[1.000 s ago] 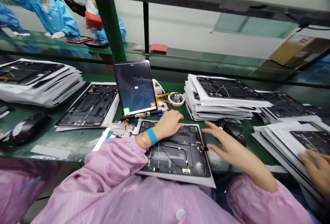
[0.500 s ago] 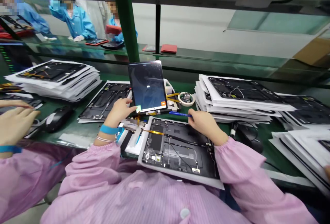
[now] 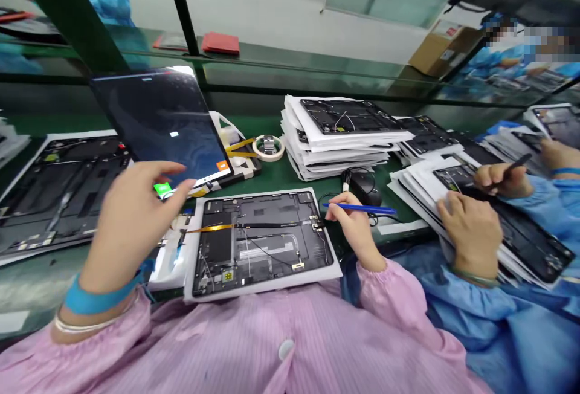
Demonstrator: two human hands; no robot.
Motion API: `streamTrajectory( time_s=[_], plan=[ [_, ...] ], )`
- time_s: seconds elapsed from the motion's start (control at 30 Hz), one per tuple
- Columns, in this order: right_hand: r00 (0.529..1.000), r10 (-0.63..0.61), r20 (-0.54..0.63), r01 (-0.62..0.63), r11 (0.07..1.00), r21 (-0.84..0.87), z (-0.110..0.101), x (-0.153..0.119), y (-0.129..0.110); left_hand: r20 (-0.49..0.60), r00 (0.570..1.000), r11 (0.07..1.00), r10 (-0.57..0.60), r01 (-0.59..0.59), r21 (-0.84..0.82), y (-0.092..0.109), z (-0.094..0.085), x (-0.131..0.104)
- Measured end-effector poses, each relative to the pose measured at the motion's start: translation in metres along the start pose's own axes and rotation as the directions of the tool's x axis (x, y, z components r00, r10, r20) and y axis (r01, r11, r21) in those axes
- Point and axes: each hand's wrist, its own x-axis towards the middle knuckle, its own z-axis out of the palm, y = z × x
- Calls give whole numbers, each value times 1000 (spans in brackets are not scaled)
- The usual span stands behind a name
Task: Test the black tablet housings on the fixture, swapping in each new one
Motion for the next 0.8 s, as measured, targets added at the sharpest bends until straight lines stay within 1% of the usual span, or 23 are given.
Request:
streamTrajectory(
  time_s=[0.03, 0.07, 0.1, 0.13, 0.17, 0.2, 0.23, 0.27, 0.3, 0.33, 0.37, 0.4, 0.43, 0.47, 0.5, 0.53, 0.57, 0.6, 0.63, 0.7, 0.73, 0.8],
  plan=[
    [1000, -2, 15, 2, 1000, 0, 4, 1, 3, 97, 994, 998, 43, -37, -59, 13, 6, -1],
    [1000, -11, 24, 12, 1000, -15, 7, 2, 5, 206, 973, 990, 105, -84, -110, 24, 16, -2],
    [999, -21, 26, 22, 999, -42, 11, 3, 6, 308, 934, 979, 178, -138, -149, 33, 27, -3],
    [999, -29, 22, 31, 997, -76, 14, 3, 8, 396, 884, 966, 248, -193, -173, 40, 40, -3],
    [999, -34, 12, 35, 994, -106, 16, 4, 9, 459, 836, 953, 299, -242, -181, 46, 52, -2],
    [999, -35, 1, 34, 991, -128, 17, 5, 10, 504, 798, 944, 330, -280, -174, 49, 63, -2],
    [999, -32, -8, 30, 989, -142, 17, 6, 12, 535, 774, 940, 339, -303, -156, 51, 70, -1],
    [999, -30, -14, 27, 988, -153, 17, 7, 13, 552, 765, 941, 333, -309, -139, 52, 74, 0],
    [999, -31, -14, 28, 987, -160, 16, 7, 14, 552, 771, 946, 318, -298, -128, 50, 74, 2],
    [999, -35, -10, 33, 987, -159, 15, 7, 14, 525, 799, 955, 293, -268, -125, 45, 69, 5],
    [999, -40, -4, 39, 987, -158, 14, 7, 14, 462, 850, 968, 252, -220, -121, 38, 60, 9],
    [999, -44, -1, 43, 985, -165, 13, 8, 14, 356, 916, 981, 186, -155, -114, 28, 48, 13],
    [999, -46, 1, 45, 984, -174, 11, 8, 13, 215, 972, 992, 97, -78, -98, 15, 35, 17],
    [999, -43, 0, 43, 979, -200, 10, 9, 14, 68, 998, 997, 0, 5, -71, 1, 20, 20],
    [999, -37, -2, 36, 974, -224, 10, 11, 14, -48, 995, 996, -89, 88, -33, -15, 7, 22],
    [999, -32, 1, 31, 971, -237, 10, 13, 15, -113, 979, 985, -168, 170, 13, -30, -4, 23],
    [1000, -28, 2, 27, 970, -243, 10, 15, 15, -126, 964, 968, -235, 244, 61, -44, -12, 24],
    [1000, -24, 5, 24, 971, -236, 11, 17, 16, -101, 951, 947, -292, 303, 111, -57, -16, 23],
    [1000, -21, 10, 23, 974, -226, 11, 18, 16, -61, 939, 925, -340, 345, 158, -67, -16, 23],
    [1000, -14, 14, 17, 977, -213, 12, 18, 15, -8, 918, 893, -397, 389, 225, -82, -7, 24],
    [1000, -11, 13, 14, 978, -210, 13, 18, 15, 4, 913, 885, -409, 395, 247, -85, -1, 25],
    [1000, -6, 11, 8, 980, -198, 14, 17, 14, 28, 909, 878, -415, 393, 272, -87, 8, 26]
  ],
)
